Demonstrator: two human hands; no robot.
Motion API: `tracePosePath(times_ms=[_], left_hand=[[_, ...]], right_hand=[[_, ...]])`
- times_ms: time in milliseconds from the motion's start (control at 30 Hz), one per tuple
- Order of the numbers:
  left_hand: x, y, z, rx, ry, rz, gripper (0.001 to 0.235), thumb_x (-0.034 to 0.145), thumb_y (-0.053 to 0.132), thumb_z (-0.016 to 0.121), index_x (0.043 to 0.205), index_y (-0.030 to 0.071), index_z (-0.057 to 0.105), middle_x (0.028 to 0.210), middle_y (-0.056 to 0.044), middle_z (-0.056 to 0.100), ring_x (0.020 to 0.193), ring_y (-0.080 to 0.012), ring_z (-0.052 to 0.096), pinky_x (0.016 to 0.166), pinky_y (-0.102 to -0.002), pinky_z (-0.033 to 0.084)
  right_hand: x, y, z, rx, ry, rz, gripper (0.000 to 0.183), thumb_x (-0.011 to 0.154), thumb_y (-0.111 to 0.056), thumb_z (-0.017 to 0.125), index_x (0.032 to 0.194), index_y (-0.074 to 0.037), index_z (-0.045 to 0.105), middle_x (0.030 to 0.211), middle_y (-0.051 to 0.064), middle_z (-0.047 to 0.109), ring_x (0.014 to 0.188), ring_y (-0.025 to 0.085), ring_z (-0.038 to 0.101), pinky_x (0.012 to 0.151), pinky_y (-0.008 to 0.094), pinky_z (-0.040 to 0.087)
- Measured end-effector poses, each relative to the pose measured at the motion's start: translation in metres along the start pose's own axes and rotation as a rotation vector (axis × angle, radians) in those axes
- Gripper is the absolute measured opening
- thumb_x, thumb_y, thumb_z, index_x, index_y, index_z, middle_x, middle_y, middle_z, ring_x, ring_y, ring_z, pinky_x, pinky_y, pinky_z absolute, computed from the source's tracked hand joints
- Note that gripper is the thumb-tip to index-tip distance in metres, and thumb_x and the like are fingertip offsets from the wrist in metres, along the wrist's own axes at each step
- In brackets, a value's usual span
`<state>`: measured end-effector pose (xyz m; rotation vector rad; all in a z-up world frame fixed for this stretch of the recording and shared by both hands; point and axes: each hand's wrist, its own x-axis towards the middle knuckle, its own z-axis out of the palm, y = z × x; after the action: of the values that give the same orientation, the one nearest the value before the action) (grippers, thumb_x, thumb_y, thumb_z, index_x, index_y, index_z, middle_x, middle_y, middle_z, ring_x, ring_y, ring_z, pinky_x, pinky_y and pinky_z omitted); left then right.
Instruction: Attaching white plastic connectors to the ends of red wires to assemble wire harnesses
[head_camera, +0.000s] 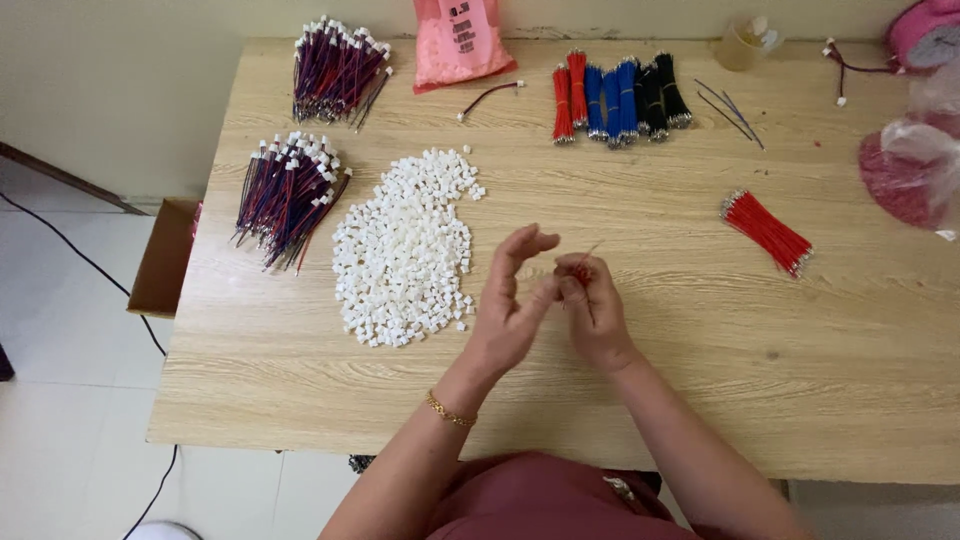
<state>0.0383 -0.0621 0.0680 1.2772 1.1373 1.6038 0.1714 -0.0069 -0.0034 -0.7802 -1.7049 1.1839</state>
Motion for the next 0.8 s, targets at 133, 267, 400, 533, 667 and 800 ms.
tracePosePath(times_ms=[133, 267, 400, 533, 667, 800], left_hand=[[-0.005, -0.023, -0.009, -0.027, 0.05, 0.006, 0.048, 0.101, 0.027, 0.048, 0.143, 0.007, 0.036, 0.131, -0.016, 0.055, 0.134, -0.0331, 0.042, 0.114, -0.055, 0.022], [-0.007, -0.019, -0.007, -0.05, 0.065, -0.014, 0.044, 0.103, 0.028, 0.044, 0.142, 0.008, 0.039, 0.132, -0.016, 0.055, 0.134, -0.0314, 0.043, 0.114, -0.051, 0.025], [-0.008, -0.025, -0.005, -0.035, 0.072, -0.035, 0.042, 0.103, 0.029, 0.044, 0.138, 0.006, 0.045, 0.128, -0.017, 0.058, 0.131, -0.0302, 0.046, 0.11, -0.047, 0.033], [-0.01, -0.028, -0.003, -0.033, 0.084, -0.022, 0.04, 0.103, 0.026, 0.044, 0.137, 0.005, 0.047, 0.127, -0.017, 0.058, 0.129, -0.0285, 0.047, 0.108, -0.045, 0.036], [-0.013, -0.021, -0.001, -0.092, 0.097, -0.04, 0.039, 0.103, 0.027, 0.044, 0.136, 0.007, 0.049, 0.127, -0.013, 0.059, 0.125, -0.0211, 0.048, 0.104, -0.04, 0.042], [-0.011, -0.021, -0.01, 0.039, 0.125, -0.04, 0.038, 0.104, 0.026, 0.039, 0.134, 0.006, 0.051, 0.125, -0.015, 0.061, 0.126, -0.0285, 0.051, 0.105, -0.043, 0.041]], right_hand=[[-0.005, 0.036, 0.002, 0.076, -0.049, -0.012, 0.024, 0.101, -0.012, 0.044, 0.122, -0.001, 0.047, 0.086, 0.008, 0.056, 0.079, 0.016, 0.056, 0.073, 0.032, 0.049], [-0.008, 0.047, 0.002, 0.028, -0.071, 0.011, 0.021, 0.101, -0.013, 0.044, 0.118, -0.003, 0.052, 0.084, 0.009, 0.061, 0.077, 0.016, 0.06, 0.071, 0.031, 0.051], [-0.007, 0.04, -0.001, -0.01, -0.063, 0.027, 0.022, 0.101, -0.019, 0.045, 0.114, -0.005, 0.056, 0.083, 0.01, 0.066, 0.077, 0.017, 0.063, 0.071, 0.032, 0.051], [-0.007, 0.029, 0.002, 0.026, -0.038, -0.006, 0.018, 0.101, -0.012, 0.045, 0.112, -0.003, 0.056, 0.083, 0.011, 0.067, 0.079, 0.018, 0.063, 0.076, 0.034, 0.052], [-0.009, 0.035, 0.002, 0.042, -0.038, 0.012, 0.018, 0.101, -0.01, 0.044, 0.112, -0.003, 0.056, 0.089, 0.015, 0.069, 0.084, 0.021, 0.066, 0.08, 0.039, 0.052], [-0.004, 0.017, 0.005, 0.084, 0.02, 0.071, 0.018, 0.102, -0.006, 0.042, 0.11, -0.001, 0.058, 0.088, 0.013, 0.068, 0.085, 0.021, 0.066, 0.082, 0.038, 0.053]])
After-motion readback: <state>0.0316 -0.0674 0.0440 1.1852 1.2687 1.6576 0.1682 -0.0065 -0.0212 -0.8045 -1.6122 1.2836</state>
